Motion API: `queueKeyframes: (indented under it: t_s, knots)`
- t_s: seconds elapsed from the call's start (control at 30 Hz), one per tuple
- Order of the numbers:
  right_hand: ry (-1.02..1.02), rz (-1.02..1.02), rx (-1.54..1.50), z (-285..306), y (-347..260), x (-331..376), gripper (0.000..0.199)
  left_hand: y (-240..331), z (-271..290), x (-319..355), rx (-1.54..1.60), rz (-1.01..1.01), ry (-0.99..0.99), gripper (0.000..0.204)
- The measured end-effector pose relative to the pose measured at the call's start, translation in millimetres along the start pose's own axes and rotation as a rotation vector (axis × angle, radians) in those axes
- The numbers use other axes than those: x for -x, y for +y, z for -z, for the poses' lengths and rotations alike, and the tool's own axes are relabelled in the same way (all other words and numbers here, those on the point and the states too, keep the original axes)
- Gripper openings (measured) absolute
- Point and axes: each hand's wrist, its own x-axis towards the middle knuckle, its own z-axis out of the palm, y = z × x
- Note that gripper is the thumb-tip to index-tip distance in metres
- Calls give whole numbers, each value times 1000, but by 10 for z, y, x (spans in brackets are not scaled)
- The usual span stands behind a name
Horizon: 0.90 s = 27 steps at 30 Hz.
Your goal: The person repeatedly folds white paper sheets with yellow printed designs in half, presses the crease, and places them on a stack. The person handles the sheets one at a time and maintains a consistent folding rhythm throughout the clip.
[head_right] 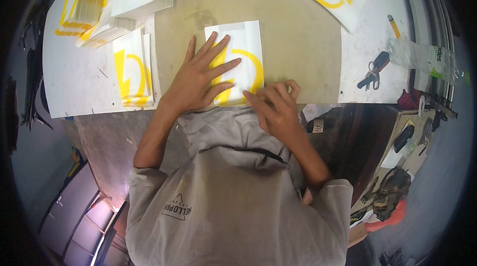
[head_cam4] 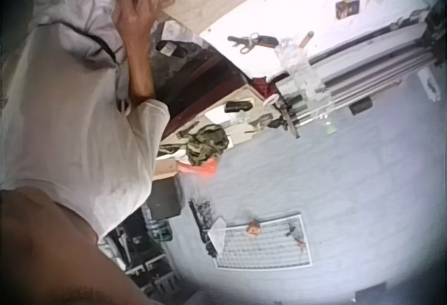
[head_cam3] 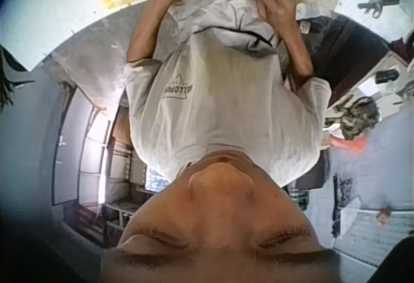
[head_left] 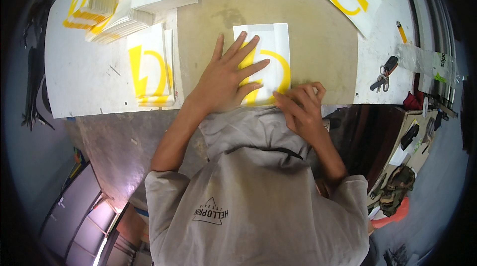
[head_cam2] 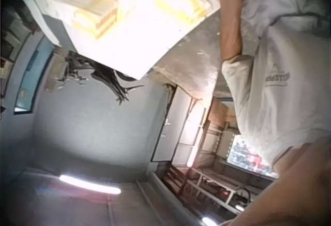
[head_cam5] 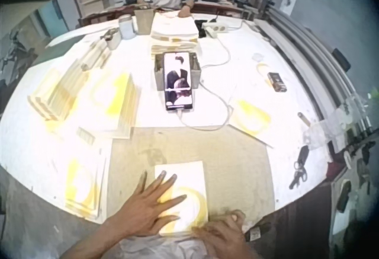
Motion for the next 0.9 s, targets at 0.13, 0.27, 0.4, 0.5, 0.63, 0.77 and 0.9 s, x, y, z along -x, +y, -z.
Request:
queueKeyframes:
  t_s: [0.13,0.27,0.4,0.5,0.63,0.77,0.9]
  knots:
    - [-14,-49,-97,-113,15,-83,36,-20,77,-6,1,-10,-64,80]
    - [41,-123,-51,9,172,69,35,-44,55,14,-61,-2,-117,104]
    - [77,-200,1,166,271,159,34,-33,69,10,-59,0,-117,109]
    - [34,-130,-42,103,225,38,34,-19,70,5,-54,11,-126,118]
    - [102,-85,59,-14,575,-324,30,-25,68,2,-14,32,-118,128]
    - [183,-103,122,-88,950,-891,25,-32,46,-7,-4,22,-93,129]
    - [241,-143,115,-188,1141,-1167,24,22,106,-20,-47,24,-117,123]
